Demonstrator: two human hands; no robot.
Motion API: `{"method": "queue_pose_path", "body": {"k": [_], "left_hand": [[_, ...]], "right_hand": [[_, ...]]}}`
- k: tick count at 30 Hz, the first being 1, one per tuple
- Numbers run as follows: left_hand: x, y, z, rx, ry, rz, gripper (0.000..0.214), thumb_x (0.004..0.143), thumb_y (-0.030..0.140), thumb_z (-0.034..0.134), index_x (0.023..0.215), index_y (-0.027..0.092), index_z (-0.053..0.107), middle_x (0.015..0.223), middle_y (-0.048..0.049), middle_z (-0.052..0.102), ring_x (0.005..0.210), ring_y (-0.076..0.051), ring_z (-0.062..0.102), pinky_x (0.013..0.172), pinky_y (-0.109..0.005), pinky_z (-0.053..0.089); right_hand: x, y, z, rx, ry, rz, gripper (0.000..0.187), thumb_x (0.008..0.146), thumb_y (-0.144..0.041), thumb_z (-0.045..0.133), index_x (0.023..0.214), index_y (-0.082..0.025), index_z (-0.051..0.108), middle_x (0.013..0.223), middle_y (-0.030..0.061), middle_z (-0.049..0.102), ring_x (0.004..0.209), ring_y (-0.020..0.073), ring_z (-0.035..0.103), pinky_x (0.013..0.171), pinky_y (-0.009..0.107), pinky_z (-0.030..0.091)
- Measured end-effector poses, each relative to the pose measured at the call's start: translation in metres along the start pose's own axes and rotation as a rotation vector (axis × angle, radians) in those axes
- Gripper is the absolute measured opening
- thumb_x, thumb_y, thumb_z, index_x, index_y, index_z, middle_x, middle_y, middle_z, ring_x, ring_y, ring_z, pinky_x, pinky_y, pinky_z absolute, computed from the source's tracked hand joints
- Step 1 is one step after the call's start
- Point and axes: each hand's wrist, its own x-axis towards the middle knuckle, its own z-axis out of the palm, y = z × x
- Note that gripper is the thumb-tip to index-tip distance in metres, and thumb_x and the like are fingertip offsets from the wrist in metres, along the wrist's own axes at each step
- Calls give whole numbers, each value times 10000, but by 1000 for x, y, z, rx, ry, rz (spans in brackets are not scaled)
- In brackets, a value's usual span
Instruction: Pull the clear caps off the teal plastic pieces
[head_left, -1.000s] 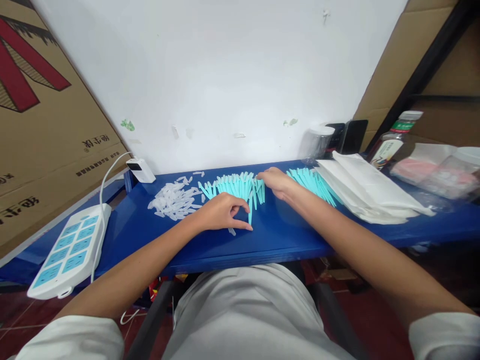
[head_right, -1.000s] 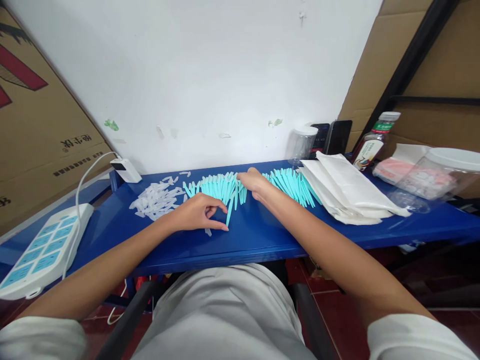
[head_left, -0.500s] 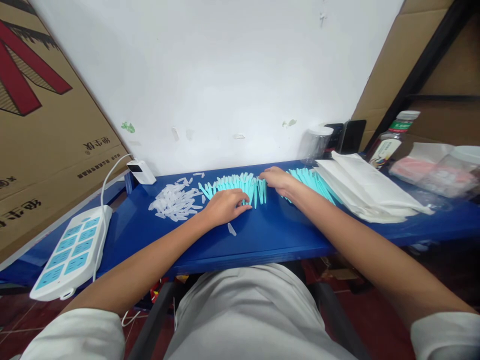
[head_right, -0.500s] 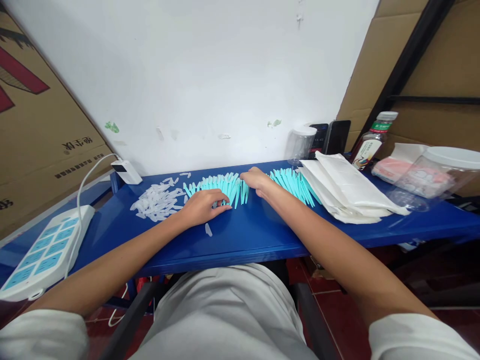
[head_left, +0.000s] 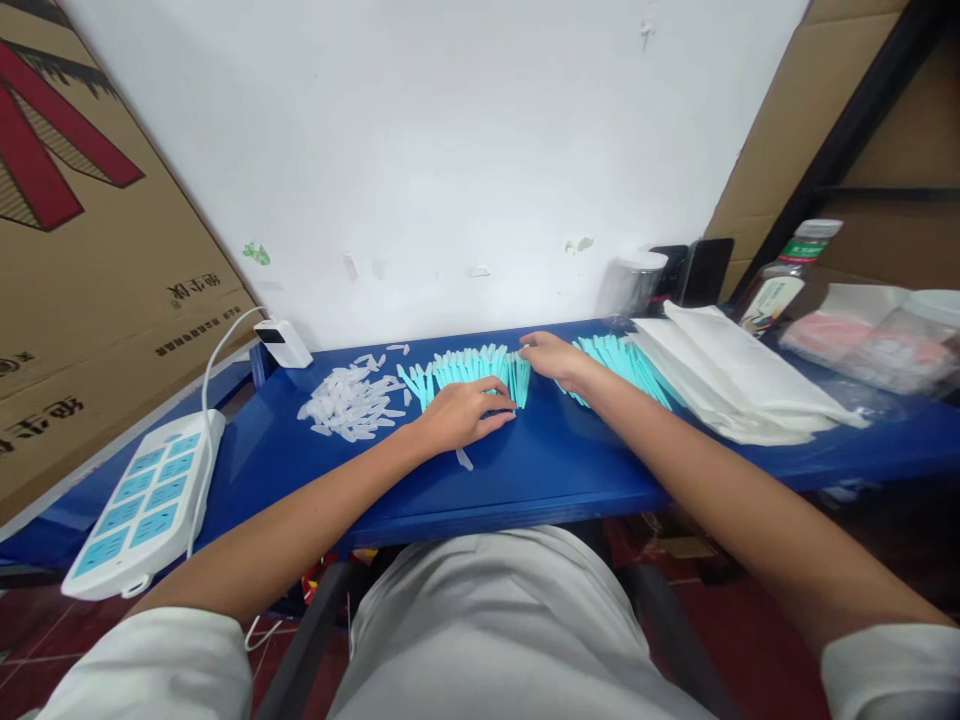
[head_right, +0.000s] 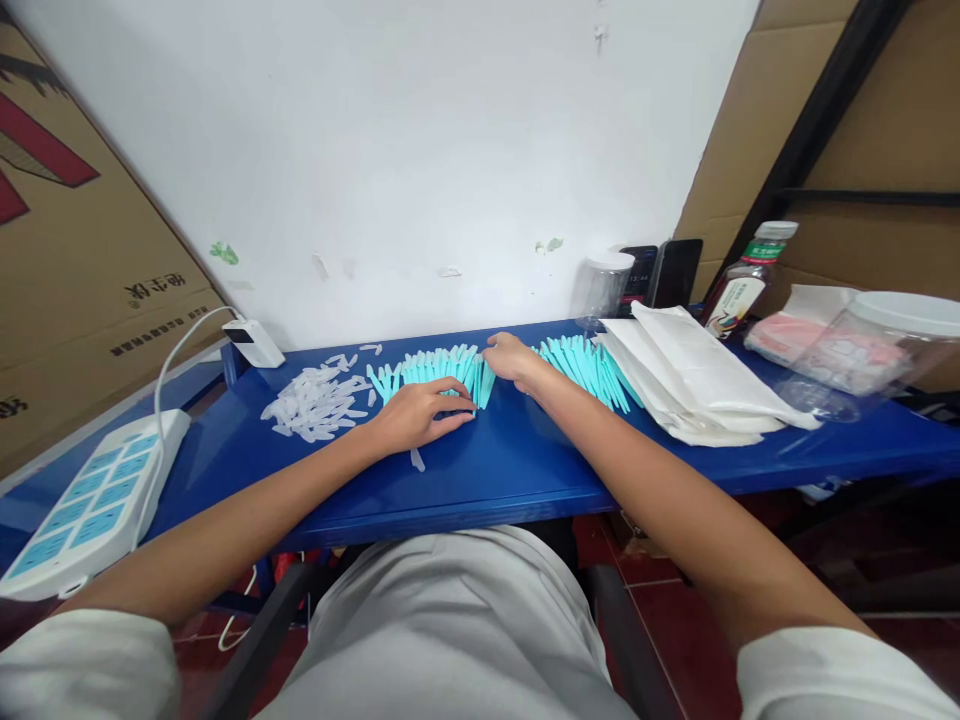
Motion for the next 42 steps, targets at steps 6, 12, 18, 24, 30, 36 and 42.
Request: {"method": "queue_pose_path", "body": {"k": [6, 12, 18, 24, 30, 36, 42], "left_hand": [[-2, 7, -2, 9, -28, 41, 362, 1063, 397, 483, 1206, 268, 791, 1316, -41, 704, 597, -79, 620, 589, -273, 473], [-2, 8, 0, -2, -35, 29, 364, 1064, 406, 495, 1197, 245, 793, 1333, -35, 726, 826, -155, 748, 679, -276, 545], [-2, 7, 0, 35, -70, 4, 401, 1068, 423, 473, 1281, 234, 756, 1391, -53, 700, 905, -193, 769, 663, -284, 560], [-2, 10, -2, -12, -95, 71, 406, 1100, 378, 405, 1339, 278, 718, 1452, 15, 654, 1049, -170, 758, 675, -264, 557], [-1, 10, -2, -36, -139, 47, 406, 1101, 384, 407, 1335, 264, 716, 1438, 41, 655, 1214, -176, 700, 786, -267, 583], [-3, 10, -1, -25, -80, 29, 377, 1085, 355, 445, 1306, 260, 735, 1401, 13, 686, 1202, -186, 709, 842, -280, 597], [-5, 4, 4, -19, -22, 42, 336, 1061, 269, 481, 1229, 260, 772, 1342, 3, 728, 1141, -181, 738, 833, -274, 603]], "right_hand": [[15, 15, -13, -340, 17, -236, 412, 955, -113, 510, 1342, -120, 654, 1426, 153, 635, 1405, 315, 467, 1179, 423, 352], [21, 23, -22, -583, -66, -306, 474, 971, -277, 586, 1425, -144, 597, 1443, 157, 626, 1388, 391, 447, 1129, 516, 378], [18, 23, -25, -693, -148, -319, 421, 999, -322, 554, 1389, -186, 633, 1377, 156, 673, 1368, 405, 465, 1080, 538, 422], [19, 25, -28, -710, -220, -364, 503, 1041, -326, 482, 1539, -263, 501, 1593, 121, 504, 1512, 399, 321, 1144, 644, 333], [20, 25, -34, -610, -313, -474, 453, 994, -371, 593, 1424, -237, 639, 1407, 132, 668, 1323, 351, 579, 1083, 485, 470], [19, 25, -34, -598, -315, -521, 595, 979, -383, 600, 1515, -129, 548, 1540, 192, 546, 1407, 367, 519, 1148, 474, 439], [20, 27, -36, -601, -358, -527, 565, 979, -432, 593, 1465, -143, 609, 1495, 191, 594, 1365, 384, 555, 1115, 504, 465]]}}
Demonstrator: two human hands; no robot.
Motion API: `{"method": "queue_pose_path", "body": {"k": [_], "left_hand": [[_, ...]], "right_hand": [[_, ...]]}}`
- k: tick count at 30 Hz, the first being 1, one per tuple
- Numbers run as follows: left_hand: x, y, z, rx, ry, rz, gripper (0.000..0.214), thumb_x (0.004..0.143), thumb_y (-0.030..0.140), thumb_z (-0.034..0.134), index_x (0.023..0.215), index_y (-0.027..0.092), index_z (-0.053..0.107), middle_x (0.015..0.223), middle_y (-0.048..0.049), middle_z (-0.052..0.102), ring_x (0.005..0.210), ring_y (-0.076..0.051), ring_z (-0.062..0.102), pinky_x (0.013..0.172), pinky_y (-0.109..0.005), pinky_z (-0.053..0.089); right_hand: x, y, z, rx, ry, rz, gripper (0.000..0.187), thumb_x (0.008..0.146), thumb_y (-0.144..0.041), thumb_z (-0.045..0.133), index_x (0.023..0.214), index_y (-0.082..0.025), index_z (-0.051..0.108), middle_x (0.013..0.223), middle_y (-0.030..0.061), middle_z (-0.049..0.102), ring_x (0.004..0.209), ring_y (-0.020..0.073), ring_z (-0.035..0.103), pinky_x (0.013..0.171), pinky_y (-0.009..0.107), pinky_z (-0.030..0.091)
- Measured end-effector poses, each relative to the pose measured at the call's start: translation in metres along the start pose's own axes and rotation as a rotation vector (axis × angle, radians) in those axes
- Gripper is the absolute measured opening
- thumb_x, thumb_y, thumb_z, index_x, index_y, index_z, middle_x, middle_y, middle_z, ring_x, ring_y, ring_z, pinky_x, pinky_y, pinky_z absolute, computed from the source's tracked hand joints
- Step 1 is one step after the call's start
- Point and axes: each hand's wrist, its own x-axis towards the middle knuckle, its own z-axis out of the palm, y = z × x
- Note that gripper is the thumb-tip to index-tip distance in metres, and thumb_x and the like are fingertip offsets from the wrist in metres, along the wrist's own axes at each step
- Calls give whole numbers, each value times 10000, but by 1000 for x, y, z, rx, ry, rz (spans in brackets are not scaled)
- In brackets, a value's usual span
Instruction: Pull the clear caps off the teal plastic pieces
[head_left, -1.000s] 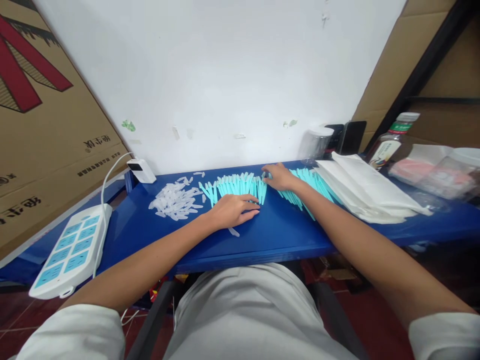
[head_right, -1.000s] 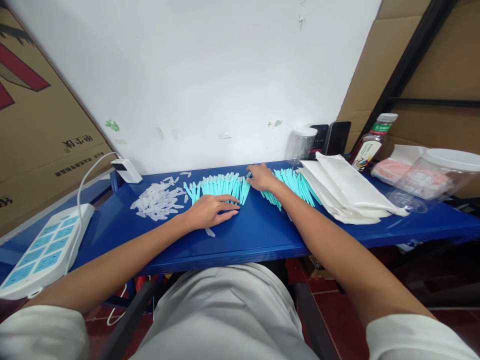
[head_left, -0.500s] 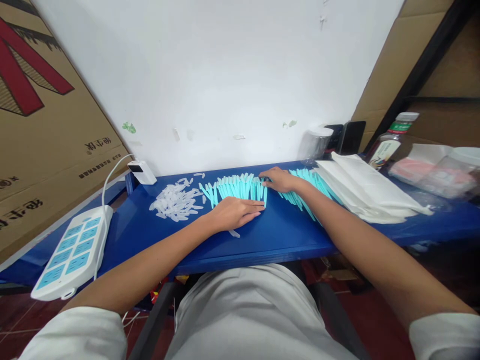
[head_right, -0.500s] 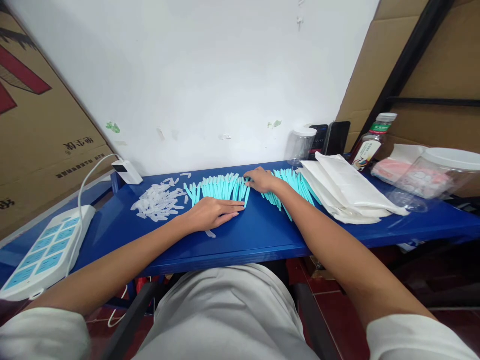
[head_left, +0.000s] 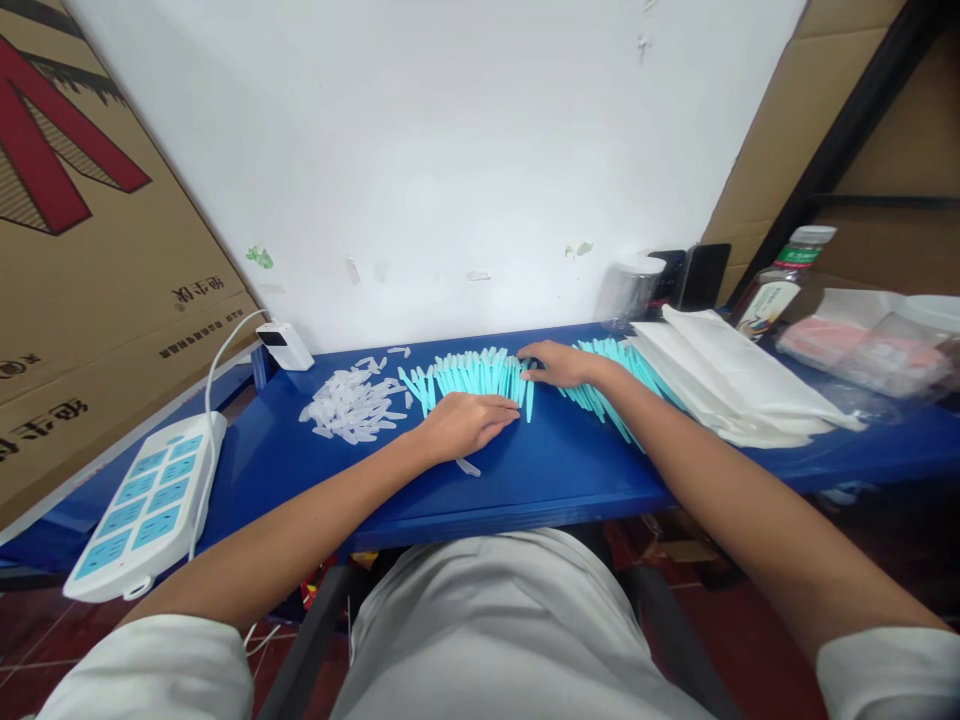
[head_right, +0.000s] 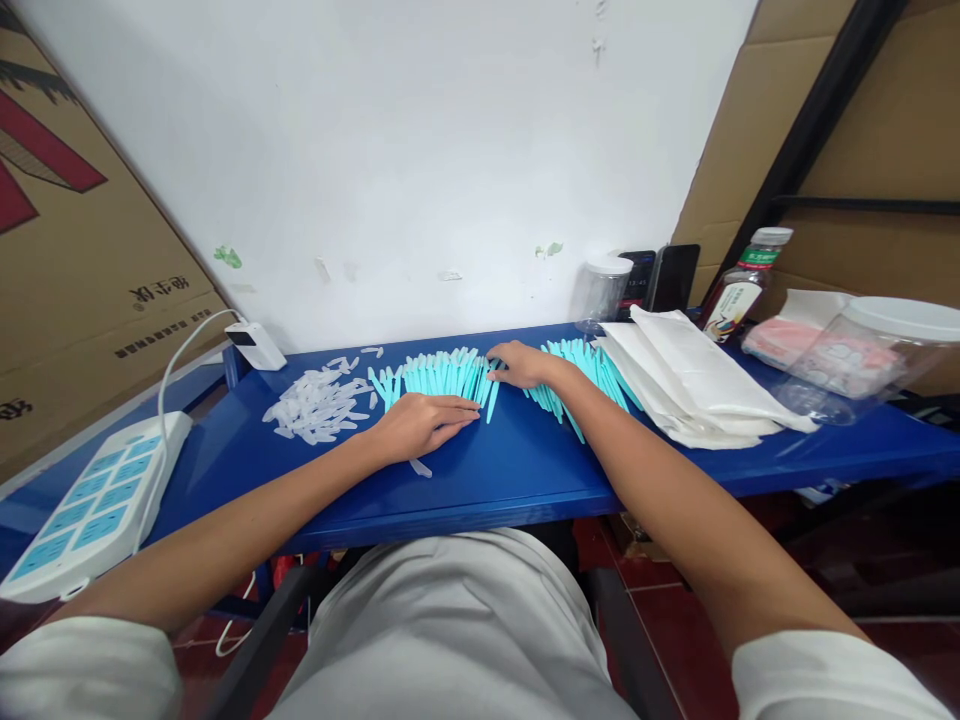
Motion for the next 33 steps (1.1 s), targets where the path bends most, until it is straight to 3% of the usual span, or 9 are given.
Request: {"method": "queue_pose_path", "body": {"k": [4, 8, 13, 16, 18, 21, 25, 28, 33], "left_hand": [[1, -1, 2, 1, -13, -7, 330, 1051, 257, 491, 1219, 248, 775, 1329, -7, 736, 1128, -195, 743, 848, -305, 611], [2, 0, 1, 4, -12, -27, 330, 1054, 280, 485, 1213, 249, 772, 1338, -17, 732, 1112, -203, 746, 829, -301, 606], [3, 0, -5, -28, 59, -69, 326, 1054, 306, 484, 1212, 232, 760, 1276, -50, 757, 1067, -205, 744, 780, -283, 577], [2, 1, -18, -104, 153, -139, 307, 1037, 327, 514, 1103, 204, 787, 1095, -75, 788, 953, -208, 735, 775, -297, 544], [0, 0, -31, -198, 168, -209, 302, 1009, 377, 568, 979, 188, 802, 862, -67, 759, 771, -186, 689, 696, -294, 500], [-7, -6, -55, -454, -39, -301, 332, 916, 495, 694, 894, 180, 801, 566, 6, 558, 510, -123, 480, 530, -275, 371], [-17, -21, -77, -643, -364, -314, 425, 697, 543, 882, 921, 189, 811, 552, 54, 432, 486, -94, 365, 493, -265, 272], [-19, -24, -78, -663, -448, -287, 419, 661, 519, 910, 917, 201, 818, 572, 60, 406, 504, -93, 356, 506, -266, 263], [-15, -13, -66, -695, -478, -231, 345, 723, 531, 865, 821, 204, 814, 567, 48, 415, 519, -102, 341, 501, -274, 256]], "right_hand": [[-1, -4, -3, 13, 25, -39, 488, 927, -416, 679, 1343, -164, 709, 1385, 158, 683, 1255, 347, 641, 1061, 430, 501], [-3, -7, -7, 18, 47, -33, 493, 919, -430, 690, 1328, -158, 712, 1331, 149, 708, 1182, 314, 673, 1001, 391, 524], [-9, 0, -16, 13, 44, 46, 708, 865, -552, 737, 1445, -166, 615, 1473, 171, 600, 1312, 339, 589, 1087, 436, 481], [-12, 2, -19, -80, -6, 143, 862, 792, -601, 792, 1493, -151, 568, 1517, 208, 537, 1413, 409, 469, 1121, 512, 440], [-13, 1, -20, -125, -11, 188, 853, 800, -588, 789, 1498, -153, 561, 1517, 219, 524, 1441, 437, 416, 1124, 560, 419], [-13, -2, -19, -139, -8, 205, 763, 843, -562, 759, 1477, -179, 578, 1509, 209, 526, 1445, 434, 403, 1128, 583, 399], [-12, -3, -19, -141, 5, 204, 653, 872, -532, 743, 1428, -212, 619, 1480, 192, 550, 1433, 432, 409, 1121, 595, 395], [-12, -2, -20, -133, 53, 175, 607, 896, -509, 723, 1411, -201, 633, 1457, 198, 572, 1412, 430, 425, 1111, 595, 405], [-12, -6, -19, -58, 163, 88, 523, 941, -480, 668, 1357, -163, 671, 1387, 188, 635, 1348, 386, 501, 1089, 533, 455]]}}
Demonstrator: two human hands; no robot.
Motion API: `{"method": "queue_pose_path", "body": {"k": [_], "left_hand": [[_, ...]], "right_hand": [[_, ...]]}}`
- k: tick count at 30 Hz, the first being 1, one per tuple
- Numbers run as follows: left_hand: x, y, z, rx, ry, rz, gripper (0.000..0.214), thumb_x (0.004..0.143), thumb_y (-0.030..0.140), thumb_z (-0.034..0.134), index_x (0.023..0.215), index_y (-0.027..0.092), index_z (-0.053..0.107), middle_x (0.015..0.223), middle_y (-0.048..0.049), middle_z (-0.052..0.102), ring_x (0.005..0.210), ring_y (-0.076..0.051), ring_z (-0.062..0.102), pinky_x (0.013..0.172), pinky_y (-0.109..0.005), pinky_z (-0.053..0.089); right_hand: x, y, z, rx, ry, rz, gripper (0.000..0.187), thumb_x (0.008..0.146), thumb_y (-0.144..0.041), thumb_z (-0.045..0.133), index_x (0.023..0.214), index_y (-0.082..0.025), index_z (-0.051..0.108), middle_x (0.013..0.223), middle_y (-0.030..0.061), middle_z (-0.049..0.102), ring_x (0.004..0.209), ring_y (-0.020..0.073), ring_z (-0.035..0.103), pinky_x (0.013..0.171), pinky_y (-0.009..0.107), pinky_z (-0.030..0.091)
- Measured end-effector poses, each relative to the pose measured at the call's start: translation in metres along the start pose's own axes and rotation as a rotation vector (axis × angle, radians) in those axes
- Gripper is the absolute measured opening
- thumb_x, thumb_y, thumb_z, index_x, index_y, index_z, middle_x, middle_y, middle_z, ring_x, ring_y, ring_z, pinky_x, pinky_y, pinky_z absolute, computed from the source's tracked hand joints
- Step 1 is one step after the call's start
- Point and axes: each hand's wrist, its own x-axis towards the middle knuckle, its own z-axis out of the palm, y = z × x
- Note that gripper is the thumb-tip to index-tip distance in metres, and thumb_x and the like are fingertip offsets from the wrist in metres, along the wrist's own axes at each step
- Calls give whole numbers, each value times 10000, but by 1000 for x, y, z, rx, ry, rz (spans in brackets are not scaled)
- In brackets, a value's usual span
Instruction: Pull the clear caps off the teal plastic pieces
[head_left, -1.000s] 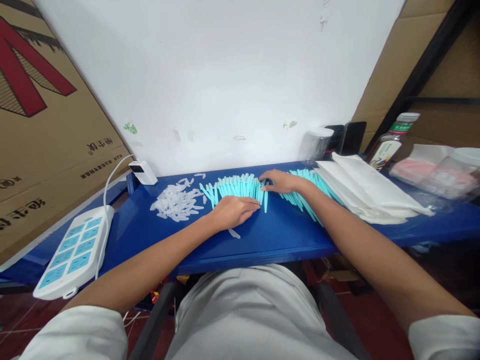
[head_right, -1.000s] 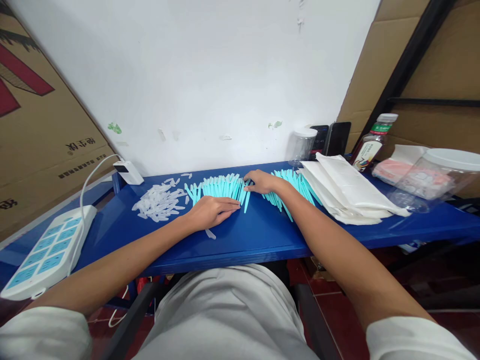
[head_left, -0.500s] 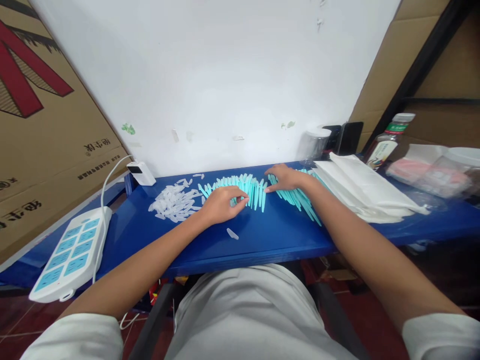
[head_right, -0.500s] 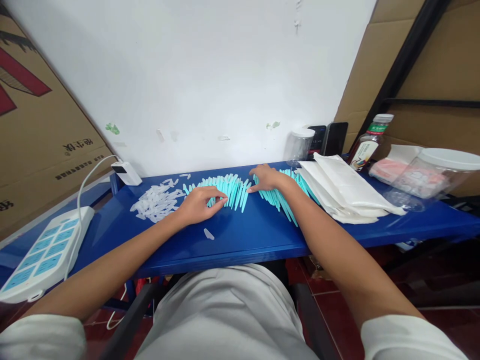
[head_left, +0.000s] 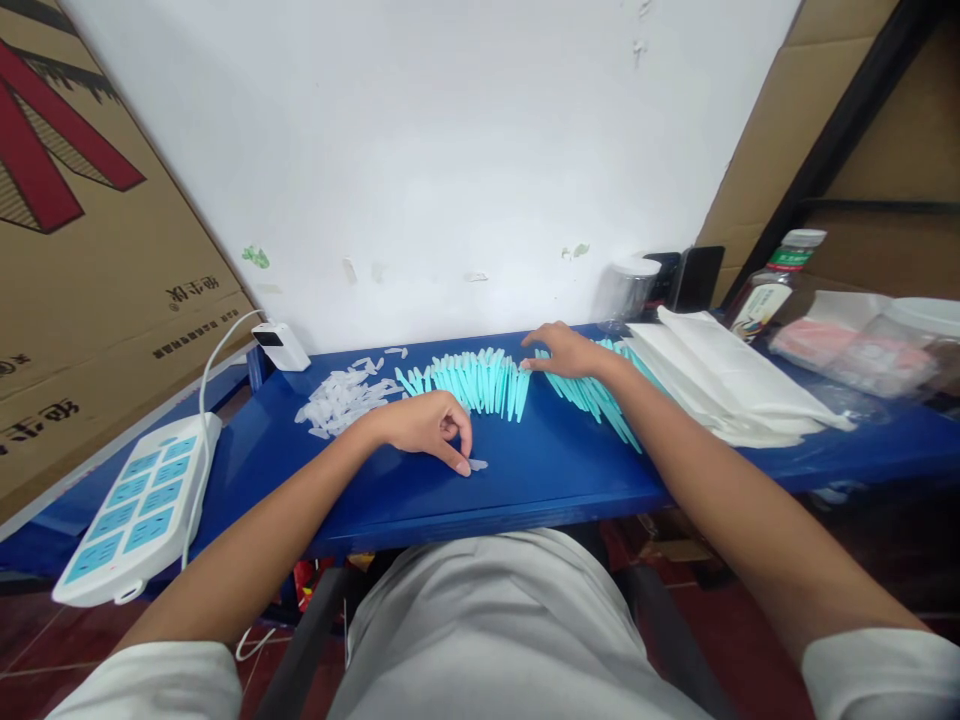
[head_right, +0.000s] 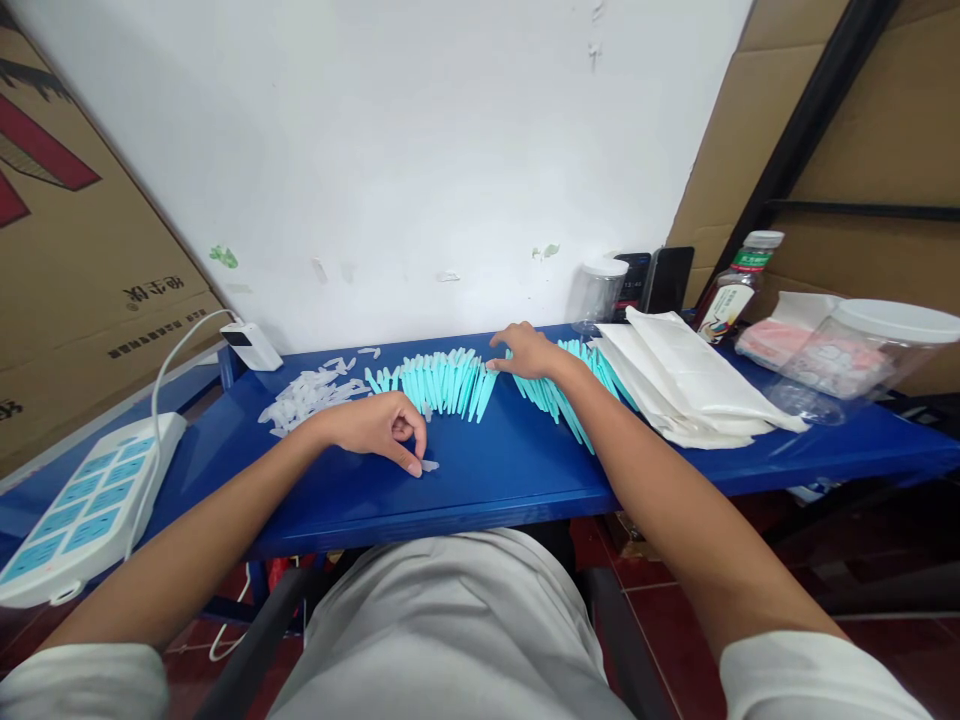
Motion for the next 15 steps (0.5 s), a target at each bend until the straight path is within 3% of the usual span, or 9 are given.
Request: {"method": "queue_pose_path", "body": {"k": [5, 9, 12, 15], "left_hand": [[-2, 2, -5, -9, 24, -23, 387, 803, 571, 789, 806, 184, 772, 584, 35, 483, 534, -103, 391, 517, -258, 305], [-8, -2, -21, 34, 259, -78, 415, 878, 581, 704, 868, 168, 749, 735, -21, 660, 660, -139, 569, 589, -243, 417], [-10, -8, -29, 81, 422, -118, 427, 917, 583, 643, 886, 166, 732, 797, -45, 730, 732, -171, 647, 641, -253, 469], [-9, -17, -30, 151, 529, -142, 434, 945, 572, 594, 887, 164, 728, 784, -43, 739, 724, -177, 655, 653, -261, 474]], "right_hand": [[1, -10, 1, 75, 103, -65, 364, 954, -394, 658, 1218, -160, 748, 1286, 151, 714, 1240, 329, 611, 1050, 458, 490], [2, -25, 3, 219, 198, -126, 228, 949, -288, 640, 1081, -166, 780, 1116, 107, 774, 1039, 251, 697, 928, 362, 523], [-1, -45, 9, 346, 143, -244, 228, 933, -292, 663, 1092, -181, 781, 1043, 77, 769, 881, 201, 679, 797, 307, 515], [-4, -65, 19, 414, -14, -372, 312, 908, -343, 718, 1178, -199, 777, 996, 66, 742, 802, 180, 634, 734, 289, 485]]}}
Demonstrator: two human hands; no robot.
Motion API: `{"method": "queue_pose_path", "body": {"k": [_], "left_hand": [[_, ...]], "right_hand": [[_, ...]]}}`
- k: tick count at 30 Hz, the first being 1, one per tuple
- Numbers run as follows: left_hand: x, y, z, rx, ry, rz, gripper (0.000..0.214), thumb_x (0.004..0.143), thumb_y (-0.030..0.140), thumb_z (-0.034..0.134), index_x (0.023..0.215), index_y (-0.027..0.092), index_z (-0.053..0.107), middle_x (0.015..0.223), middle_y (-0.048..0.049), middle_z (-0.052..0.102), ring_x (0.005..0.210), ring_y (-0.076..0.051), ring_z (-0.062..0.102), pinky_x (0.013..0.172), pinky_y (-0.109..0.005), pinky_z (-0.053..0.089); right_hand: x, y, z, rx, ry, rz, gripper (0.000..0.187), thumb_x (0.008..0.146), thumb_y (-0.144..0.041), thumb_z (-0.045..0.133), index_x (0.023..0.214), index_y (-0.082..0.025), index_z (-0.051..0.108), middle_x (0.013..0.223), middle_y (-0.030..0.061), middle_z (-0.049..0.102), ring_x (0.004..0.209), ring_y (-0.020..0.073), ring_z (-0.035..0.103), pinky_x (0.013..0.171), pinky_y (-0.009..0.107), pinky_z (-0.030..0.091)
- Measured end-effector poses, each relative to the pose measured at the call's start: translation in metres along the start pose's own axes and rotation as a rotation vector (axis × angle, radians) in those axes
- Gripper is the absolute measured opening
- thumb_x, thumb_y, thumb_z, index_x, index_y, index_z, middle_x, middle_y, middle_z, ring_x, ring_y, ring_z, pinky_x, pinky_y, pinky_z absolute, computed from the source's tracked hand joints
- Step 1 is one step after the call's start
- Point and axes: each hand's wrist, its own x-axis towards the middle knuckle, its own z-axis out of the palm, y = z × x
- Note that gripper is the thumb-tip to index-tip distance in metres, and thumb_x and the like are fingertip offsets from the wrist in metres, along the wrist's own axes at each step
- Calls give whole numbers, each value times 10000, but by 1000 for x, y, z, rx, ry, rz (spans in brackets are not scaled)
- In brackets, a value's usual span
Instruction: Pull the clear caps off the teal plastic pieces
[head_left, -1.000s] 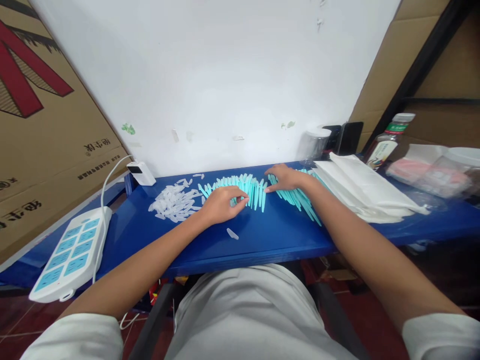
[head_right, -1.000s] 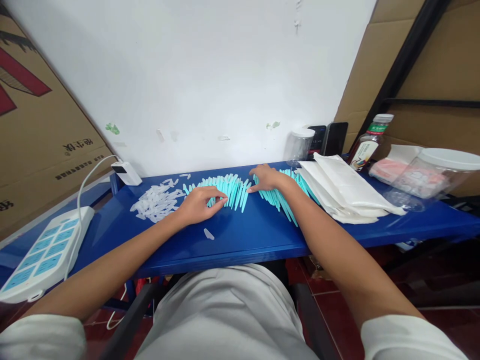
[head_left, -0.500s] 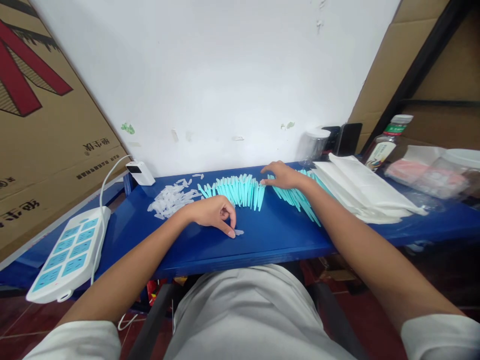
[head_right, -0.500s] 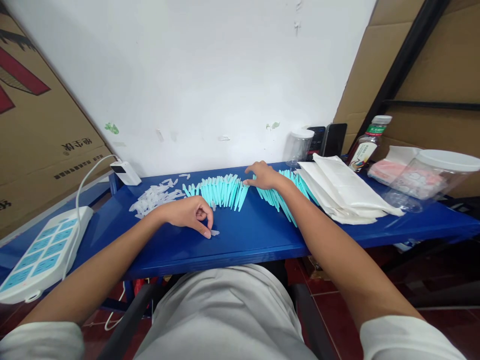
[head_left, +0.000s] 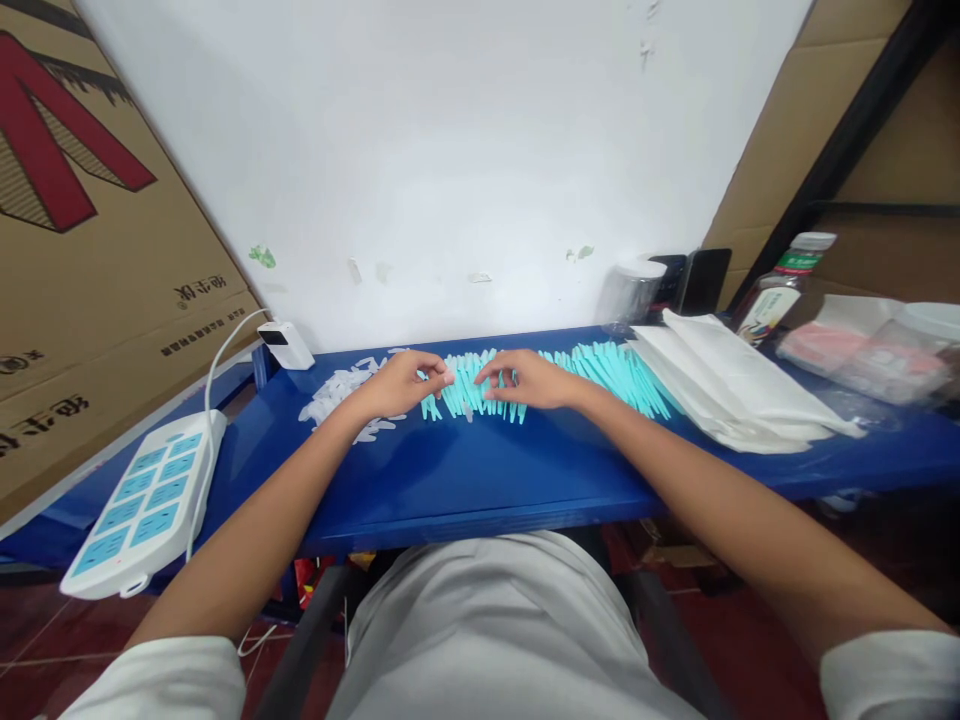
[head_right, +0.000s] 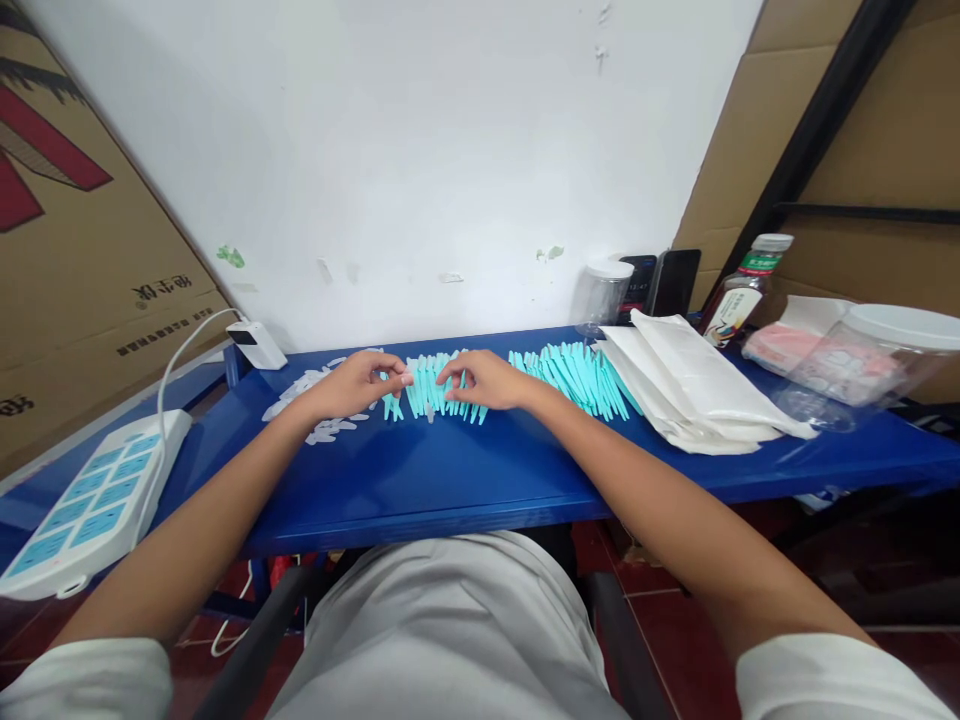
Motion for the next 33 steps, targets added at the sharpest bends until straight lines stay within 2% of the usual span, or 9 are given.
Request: {"method": "queue_pose_path", "body": {"k": [7, 13, 15, 17, 19, 21, 26, 29, 33], "left_hand": [[2, -10, 9, 179, 102, 47, 369, 948, 501, 606, 896, 169, 760, 870, -50, 764, 734, -172, 642, 670, -265, 443], [-2, -1, 9, 74, -11, 143, 338, 899, 512, 711, 904, 191, 816, 899, -65, 777, 731, -162, 636, 644, -267, 437], [-3, 0, 10, 34, -91, 178, 330, 879, 524, 743, 927, 211, 837, 946, -78, 782, 753, -169, 647, 636, -272, 440], [-3, 0, 12, 14, -148, 194, 330, 872, 534, 754, 955, 228, 849, 989, -91, 784, 774, -181, 665, 629, -278, 449], [-3, 0, 16, 19, -182, 199, 325, 877, 534, 752, 955, 236, 855, 1012, -99, 784, 816, -198, 689, 651, -283, 470], [-4, 1, 19, 40, -207, 195, 313, 883, 527, 751, 942, 239, 857, 1014, -99, 783, 851, -210, 705, 689, -288, 491], [-4, 3, 24, 99, -231, 189, 283, 900, 500, 746, 964, 246, 854, 1000, -86, 779, 875, -211, 708, 724, -288, 498], [-5, 5, 25, 145, -229, 206, 311, 923, 504, 718, 960, 220, 841, 995, -94, 772, 864, -212, 698, 711, -288, 484], [-7, 10, 31, 206, -223, 200, 327, 984, 475, 641, 1014, 200, 815, 1024, -98, 761, 860, -211, 685, 710, -293, 473]], "right_hand": [[2, -8, 18, 17, -132, -107, 299, 899, -386, 754, 1131, -213, 827, 921, 75, 688, 786, 177, 611, 716, 282, 450], [-1, -11, -1, 127, -283, -58, 335, 918, -426, 714, 1146, -209, 828, 931, 64, 760, 780, 172, 629, 679, 268, 458], [-2, -6, -16, 117, -191, 15, 369, 923, -466, 693, 1141, -198, 825, 940, 65, 780, 773, 181, 643, 695, 284, 479], [-6, 6, -35, 10, 5, 159, 387, 945, -468, 653, 1153, -181, 812, 992, 80, 790, 814, 204, 675, 735, 308, 503], [-14, 22, -54, -260, 205, 324, 353, 959, -432, 623, 1072, -162, 819, 948, 102, 788, 844, 239, 689, 790, 347, 510], [-24, 37, -70, -506, 293, 534, 320, 944, -418, 639, 1037, -166, 813, 988, 132, 785, 927, 291, 698, 838, 388, 512], [-42, 49, -91, -623, 15, 909, 518, 842, -642, 719, 923, -136, 797, 1001, 204, 763, 922, 338, 718, 778, 401, 526], [-44, 45, -94, -619, -132, 980, 617, 777, -679, 773, 1003, -105, 784, 1126, 240, 739, 993, 364, 712, 775, 392, 528], [-42, 40, -93, -603, -236, 980, 553, 803, -568, 809, 1076, -89, 768, 1199, 232, 725, 1040, 357, 706, 783, 368, 523]]}}
